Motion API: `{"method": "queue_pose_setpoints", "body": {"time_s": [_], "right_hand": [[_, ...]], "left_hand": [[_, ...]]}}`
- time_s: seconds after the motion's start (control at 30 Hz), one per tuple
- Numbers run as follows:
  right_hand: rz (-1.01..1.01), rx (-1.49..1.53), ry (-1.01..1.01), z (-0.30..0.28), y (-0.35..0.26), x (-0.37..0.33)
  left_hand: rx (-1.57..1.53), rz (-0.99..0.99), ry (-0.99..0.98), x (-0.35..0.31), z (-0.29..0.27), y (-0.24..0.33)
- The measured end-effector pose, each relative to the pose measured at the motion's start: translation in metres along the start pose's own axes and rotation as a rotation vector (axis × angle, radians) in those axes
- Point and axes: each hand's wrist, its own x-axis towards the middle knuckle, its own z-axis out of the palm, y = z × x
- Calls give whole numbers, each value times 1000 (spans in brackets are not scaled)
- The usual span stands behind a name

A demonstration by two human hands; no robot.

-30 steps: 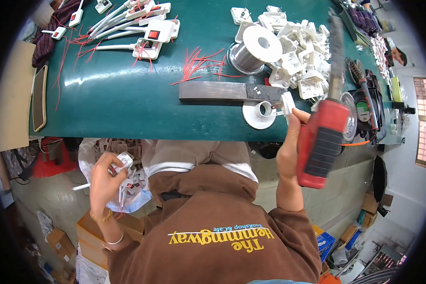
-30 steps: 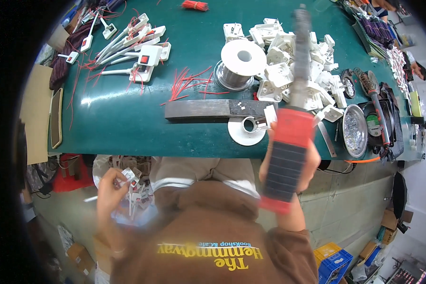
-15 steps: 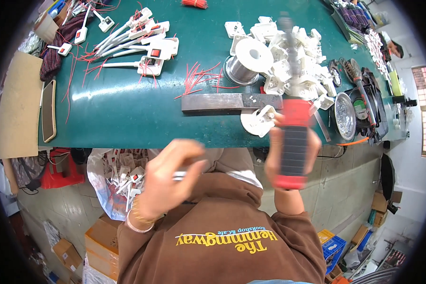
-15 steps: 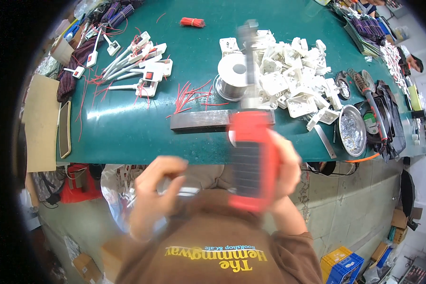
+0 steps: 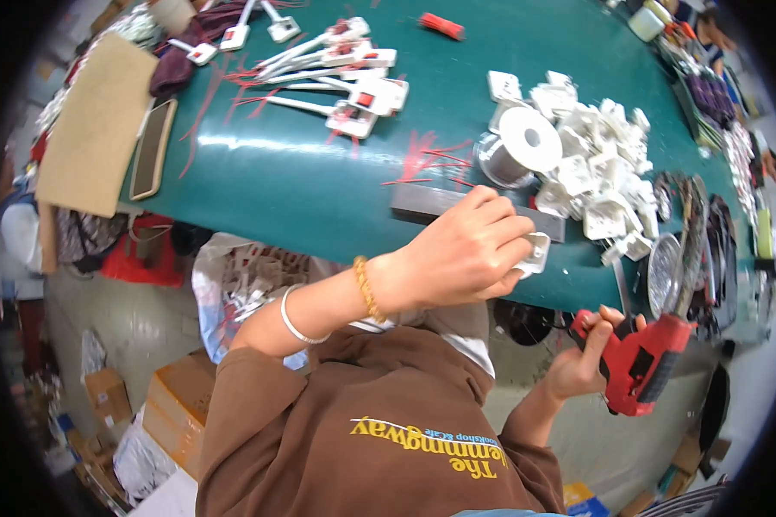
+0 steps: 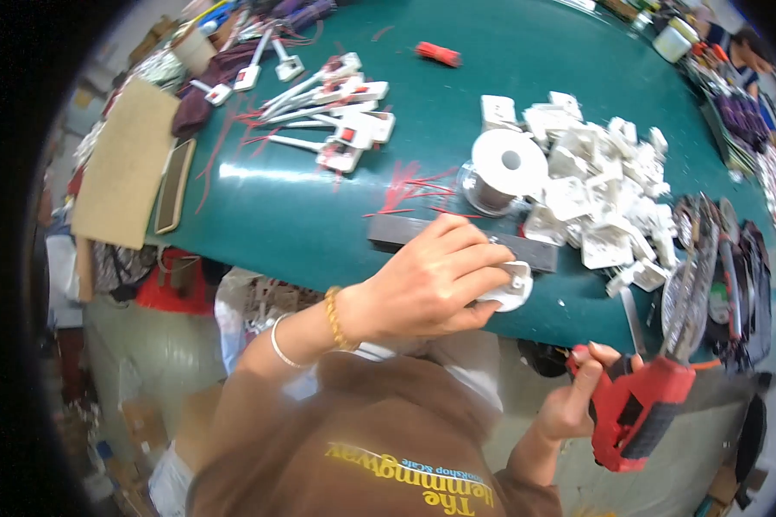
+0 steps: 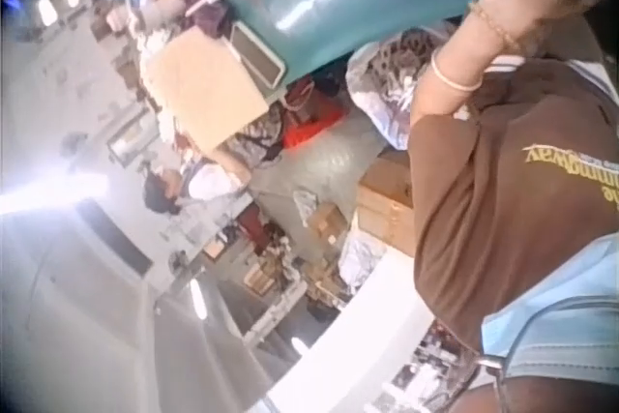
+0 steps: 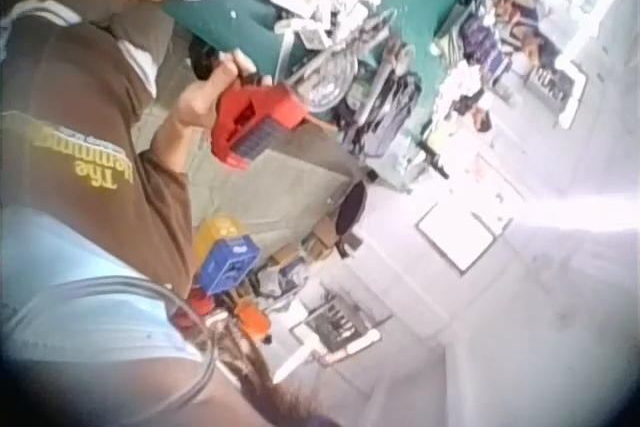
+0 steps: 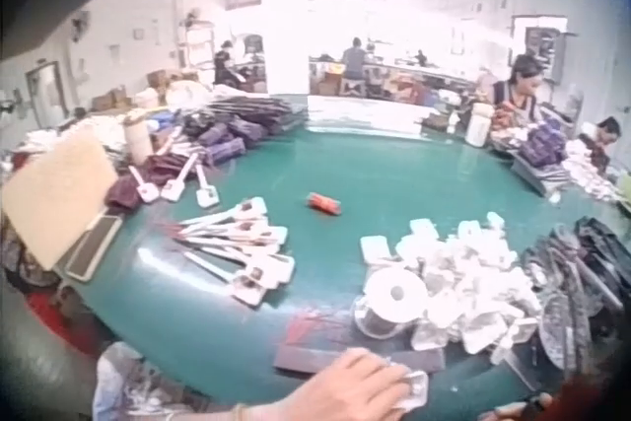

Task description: The person solders red wires onto plastic electronic housing components using a soldering gun and solder wire from a spool.

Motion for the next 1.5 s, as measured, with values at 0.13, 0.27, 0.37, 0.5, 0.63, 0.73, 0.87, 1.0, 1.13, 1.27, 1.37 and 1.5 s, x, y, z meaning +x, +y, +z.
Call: {"method": "queue_pose_setpoints", "body": {"time_s": [0.13, 0.27, 0.37, 0.5, 0.63, 0.73, 0.87, 1.0, 1.13, 1.27, 1.37, 1.5], "right_hand": [[-15, 38, -33, -2, 5, 1], [-28, 39, -41, -4, 7, 1], [-9, 51, -9, -3, 9, -1], [7, 98, -40, -3, 10, -2], [-19, 52, -20, -6, 13, -4], [-82, 38, -4, -9, 15, -5], [-104, -20, -20, -10, 13, -7], [-61, -18, -46, -9, 15, -12], [-12, 5, 6, -14, 21, -18], [-59, 55, 34, -9, 17, -16], [-148, -39, 43, -18, 21, -13], [-100, -57, 27, -19, 18, -12]], "left_hand": [[-189, 12, 41, -4, 4, -19], [-230, -77, 28, 0, 3, -20], [-194, -112, -4, 6, -4, -20], [-475, -540, -136, 10, -20, -17], [-496, -416, -78, 10, -13, -22], [-308, -211, -59, 10, -8, -18], [-193, -120, 1, 7, 4, -16], [-92, -43, 84, -2, 10, -14], [83, 44, -107, -1, 0, -5], [14, 35, -18, -2, -16, -4], [409, -127, 330, -15, -75, -51], [280, -639, 446, -42, -146, -141]]}}
